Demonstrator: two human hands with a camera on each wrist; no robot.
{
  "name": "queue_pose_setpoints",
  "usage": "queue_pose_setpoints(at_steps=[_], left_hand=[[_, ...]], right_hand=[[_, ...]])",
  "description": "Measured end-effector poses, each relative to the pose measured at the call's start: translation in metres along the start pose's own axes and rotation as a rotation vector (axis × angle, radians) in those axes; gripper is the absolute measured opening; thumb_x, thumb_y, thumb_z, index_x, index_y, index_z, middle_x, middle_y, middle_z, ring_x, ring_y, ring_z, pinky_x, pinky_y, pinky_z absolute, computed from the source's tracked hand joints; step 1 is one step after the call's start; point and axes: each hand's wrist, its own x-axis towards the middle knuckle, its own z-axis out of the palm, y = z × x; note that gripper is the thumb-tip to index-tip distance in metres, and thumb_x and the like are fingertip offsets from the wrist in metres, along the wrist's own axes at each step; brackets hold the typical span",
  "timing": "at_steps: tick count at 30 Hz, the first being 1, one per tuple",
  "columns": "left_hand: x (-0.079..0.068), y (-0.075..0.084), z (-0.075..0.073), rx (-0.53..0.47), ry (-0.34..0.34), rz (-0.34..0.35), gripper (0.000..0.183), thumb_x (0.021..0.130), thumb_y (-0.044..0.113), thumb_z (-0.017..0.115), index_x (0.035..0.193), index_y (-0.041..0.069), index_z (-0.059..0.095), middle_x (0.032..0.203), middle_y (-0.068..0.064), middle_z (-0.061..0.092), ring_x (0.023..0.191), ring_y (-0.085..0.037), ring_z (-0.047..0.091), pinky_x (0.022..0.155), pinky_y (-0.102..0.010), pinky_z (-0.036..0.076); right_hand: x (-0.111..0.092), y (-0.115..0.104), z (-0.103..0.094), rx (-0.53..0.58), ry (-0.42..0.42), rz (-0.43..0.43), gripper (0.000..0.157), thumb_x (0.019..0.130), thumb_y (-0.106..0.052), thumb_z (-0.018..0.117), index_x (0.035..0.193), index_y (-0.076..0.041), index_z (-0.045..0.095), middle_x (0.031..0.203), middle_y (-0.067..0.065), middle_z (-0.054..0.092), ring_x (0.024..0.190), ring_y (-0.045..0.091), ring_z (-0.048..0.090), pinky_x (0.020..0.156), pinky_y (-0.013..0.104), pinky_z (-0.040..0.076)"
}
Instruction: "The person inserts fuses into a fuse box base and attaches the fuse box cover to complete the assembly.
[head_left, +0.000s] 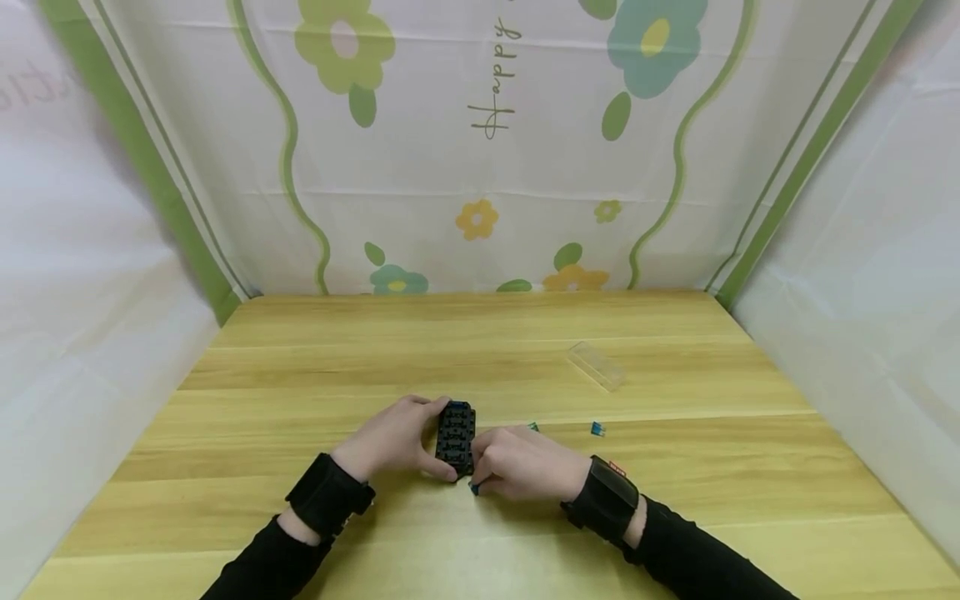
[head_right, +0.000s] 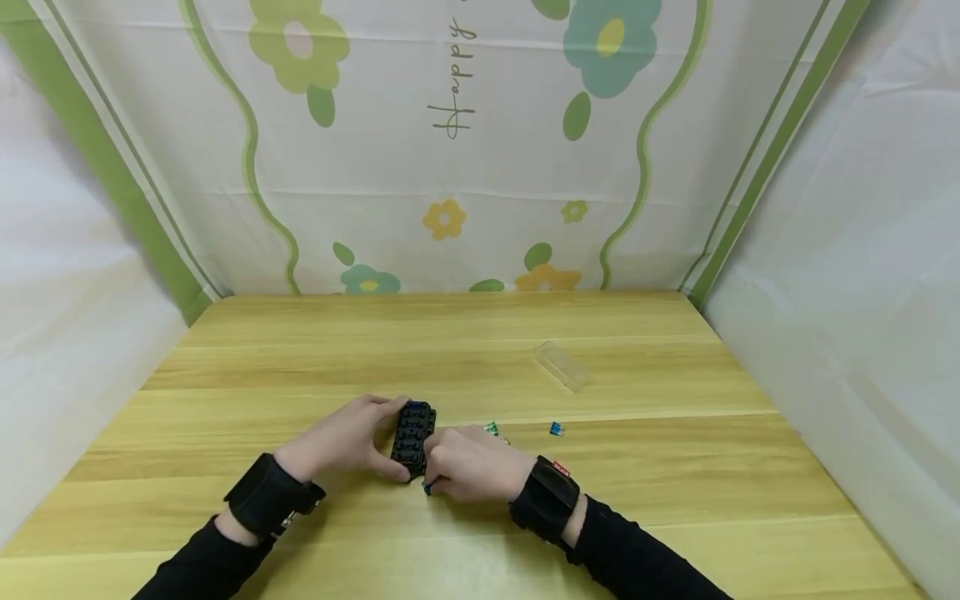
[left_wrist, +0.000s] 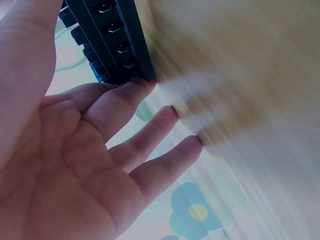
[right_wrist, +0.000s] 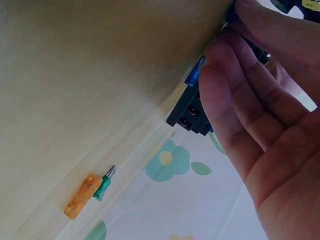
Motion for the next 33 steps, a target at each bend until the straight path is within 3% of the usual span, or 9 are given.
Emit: queue_pose_setpoints(at_steps=[16,33], left_hand=[[-0.0017,0.0011,-0.0012,-0.004,0.001,0.024,0.107,0.062,0.062,0.078,0.145,0.005,0.04,0.132,-0.018,0.049,0.121,-0.03,0.047,0.096,-0.039,0.04],[-0.0013,0.0011,-0.0001,-0.003,0.001,0.021,0.108,0.062,0.062,0.078,0.145,0.005,0.039,0.132,-0.018,0.049,0.121,-0.03,0.047,0.096,-0.039,0.039]], right_hand=[[-0.0001,-0.0026,0.0008,-0.034,0.002,-0.008,0.006,0.085,-0.018,0.071,0.08,-0.021,0.073,0.076,-0.014,0.041,0.064,-0.002,0.038,0.058,0.007,0.03],[0.0,-0.0046,0.0019,0.004,-0.002,0.034,0.011,0.086,-0.015,0.069,0.076,-0.02,0.069,0.076,-0.014,0.041,0.062,-0.001,0.038,0.058,0.009,0.031]])
